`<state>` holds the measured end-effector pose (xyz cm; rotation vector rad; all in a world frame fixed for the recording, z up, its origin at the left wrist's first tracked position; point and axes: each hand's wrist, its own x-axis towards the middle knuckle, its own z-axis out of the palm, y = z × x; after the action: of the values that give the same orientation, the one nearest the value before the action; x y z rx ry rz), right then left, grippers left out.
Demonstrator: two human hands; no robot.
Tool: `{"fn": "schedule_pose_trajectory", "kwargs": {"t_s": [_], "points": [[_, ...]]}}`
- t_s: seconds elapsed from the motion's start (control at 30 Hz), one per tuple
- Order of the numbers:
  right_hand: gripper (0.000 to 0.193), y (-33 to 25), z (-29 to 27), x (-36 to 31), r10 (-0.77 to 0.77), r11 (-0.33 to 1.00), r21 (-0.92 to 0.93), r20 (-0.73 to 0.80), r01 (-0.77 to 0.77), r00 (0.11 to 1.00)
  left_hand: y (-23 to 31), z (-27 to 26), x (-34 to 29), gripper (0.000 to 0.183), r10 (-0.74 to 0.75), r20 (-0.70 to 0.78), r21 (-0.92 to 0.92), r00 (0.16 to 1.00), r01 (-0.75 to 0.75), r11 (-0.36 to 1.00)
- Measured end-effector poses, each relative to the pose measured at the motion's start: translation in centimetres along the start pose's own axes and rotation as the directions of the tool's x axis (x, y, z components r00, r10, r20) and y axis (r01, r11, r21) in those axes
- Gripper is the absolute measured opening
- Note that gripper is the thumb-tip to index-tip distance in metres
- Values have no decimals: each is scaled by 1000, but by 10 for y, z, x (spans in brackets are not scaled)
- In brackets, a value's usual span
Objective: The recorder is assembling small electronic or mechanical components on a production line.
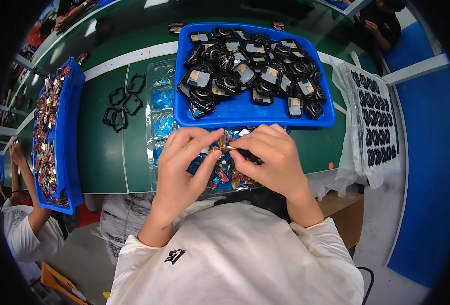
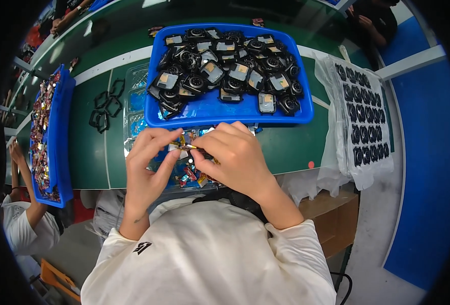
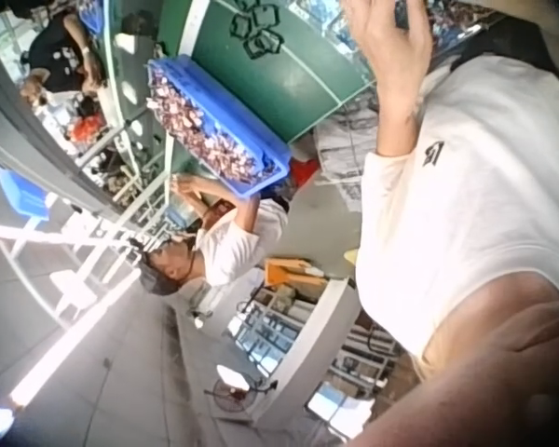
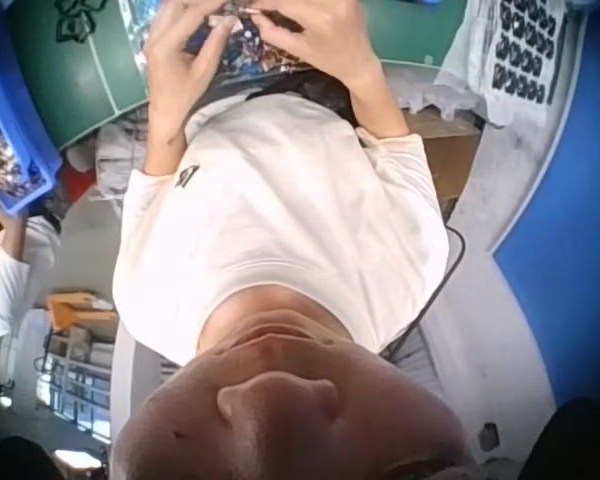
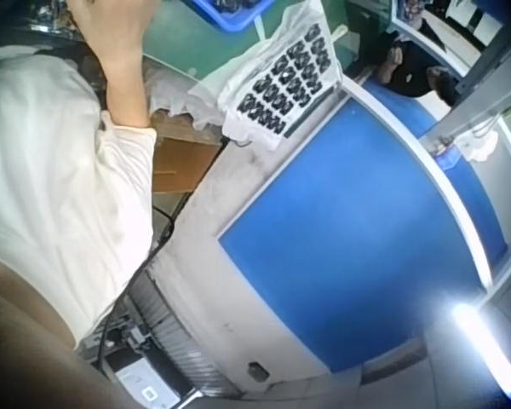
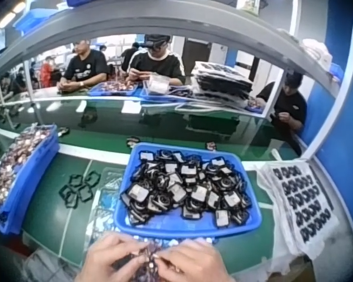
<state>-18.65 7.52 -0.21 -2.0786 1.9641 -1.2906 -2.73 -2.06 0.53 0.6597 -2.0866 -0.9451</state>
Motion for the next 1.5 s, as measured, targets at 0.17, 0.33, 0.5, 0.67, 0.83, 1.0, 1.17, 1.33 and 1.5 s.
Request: {"fn": "schedule_pose_trajectory", "kwargs": {"t_s": [0.17,0.33,0.5,0.67,0.83,1.0,1.17,1.33,1.5], "points": [[15,-5,4,0,-50,998,46,16,49,999,-3,-6,-3,17,80,143,38,987,-86,996],[15,-3,2,-1,-45,993,115,50,39,998,-13,-4,-8,14,-34,150,-222,988,67,973],[13,-1,1,-1,-56,987,155,60,46,997,-20,-5,-12,12,-119,197,-397,973,190,898],[14,0,1,2,-67,990,129,50,60,997,-18,-6,-12,13,-264,230,-525,937,348,777],[34,1,-1,5,-48,999,27,44,47,998,-16,-5,-6,12,-226,135,-367,965,260,893],[72,-3,-4,9,1,993,-121,139,16,990,-16,-12,-6,9,-404,46,-539,914,363,760],[53,-7,-9,17,5,974,228,-9,-3,1000,-14,-15,-7,8,-405,159,-680,901,397,616],[16,-10,4,12,158,863,484,18,-147,987,-14,-6,-11,8,-299,179,-694,937,336,637],[15,-7,-1,7,269,846,452,97,-283,958,-11,-6,-13,9,-338,209,-723,918,378,578]]}}
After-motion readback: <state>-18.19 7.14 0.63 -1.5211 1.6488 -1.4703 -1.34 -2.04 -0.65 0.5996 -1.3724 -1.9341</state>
